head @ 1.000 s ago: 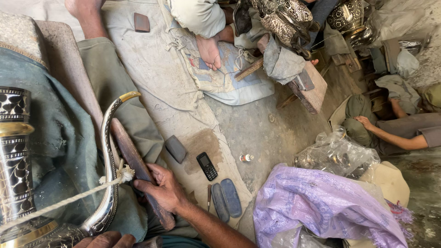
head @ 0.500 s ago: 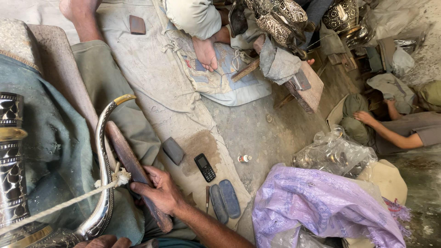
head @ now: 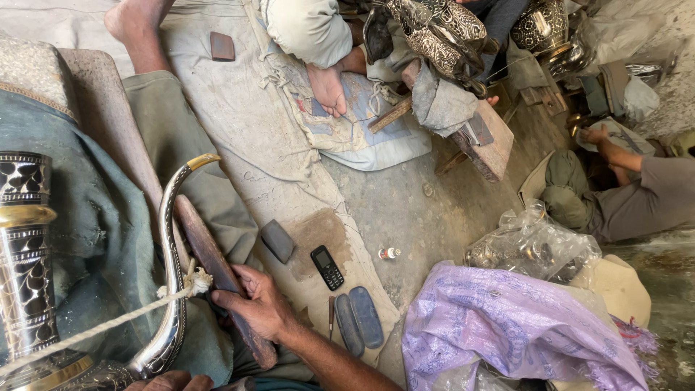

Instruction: The person sits on the floor and uses a hammer and chisel to work on the curved spout of a decorative metal vessel. They repeatedly strike the chisel along the spout's edge, occasionally adjusting the chisel's position and rotating the vessel to access different areas.

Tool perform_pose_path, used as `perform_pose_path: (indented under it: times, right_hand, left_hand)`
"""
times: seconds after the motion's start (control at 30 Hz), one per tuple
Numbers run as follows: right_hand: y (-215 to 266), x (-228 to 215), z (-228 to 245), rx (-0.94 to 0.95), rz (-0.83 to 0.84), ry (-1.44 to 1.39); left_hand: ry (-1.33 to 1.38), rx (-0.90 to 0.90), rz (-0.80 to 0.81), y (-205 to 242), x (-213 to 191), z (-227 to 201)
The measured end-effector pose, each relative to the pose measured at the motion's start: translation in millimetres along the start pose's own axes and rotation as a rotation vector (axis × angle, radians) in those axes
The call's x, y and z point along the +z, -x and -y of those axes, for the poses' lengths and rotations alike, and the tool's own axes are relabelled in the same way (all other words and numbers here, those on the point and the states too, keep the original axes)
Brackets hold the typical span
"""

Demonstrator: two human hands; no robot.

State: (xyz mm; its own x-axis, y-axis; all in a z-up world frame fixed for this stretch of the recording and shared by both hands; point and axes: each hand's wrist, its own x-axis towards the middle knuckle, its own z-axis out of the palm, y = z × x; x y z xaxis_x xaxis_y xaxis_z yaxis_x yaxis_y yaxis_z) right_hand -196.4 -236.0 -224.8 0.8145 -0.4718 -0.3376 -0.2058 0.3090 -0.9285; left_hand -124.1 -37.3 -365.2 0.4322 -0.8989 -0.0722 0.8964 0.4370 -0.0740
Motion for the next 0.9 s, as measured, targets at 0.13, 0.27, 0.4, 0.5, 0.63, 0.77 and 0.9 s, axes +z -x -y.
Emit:
perform_pose_path:
  times: [0.13, 0.27, 0.4, 0.5, 0.63, 0.77, 0.9]
  right_hand:
    - [-0.6, -0.2, 1.7, 0.008, -0.005, 0.036]
    - [-1.1, 0.2, 3.9, 0.023, 0.003, 0.024]
    - [0.3, 1.6, 2.8, 0.006, 0.005, 0.005]
    - [0.8, 1.3, 2.3, 0.000, 0.010, -0.019]
    - [-1.0, 0.2, 2.6, 0.006, 0.014, -0.017]
    - [0.0, 0.6, 0.8, 0.011, 0.015, -0.006]
    - [-1.0, -1.3, -1.6, 0.003, 0.013, -0.028]
  left_hand:
    - [0.139, 0.008, -0.008, -16.8, 47.6, 3.5]
    - [0.206, 0.026, -0.018, -33.8, 98.9, 7.9]
    - [0.250, 0.046, -0.036, -44.7, 142.2, 12.4]
    - [0.248, 0.060, -0.054, -50.2, 165.2, 14.7]
    - [0.086, 0.093, -0.064, -56.7, 179.7, 17.5]
    - [0.518, 0.162, 0.151, -53.5, 172.1, 23.5]
    - [0.414, 0.137, 0.086, -45.3, 143.7, 20.3]
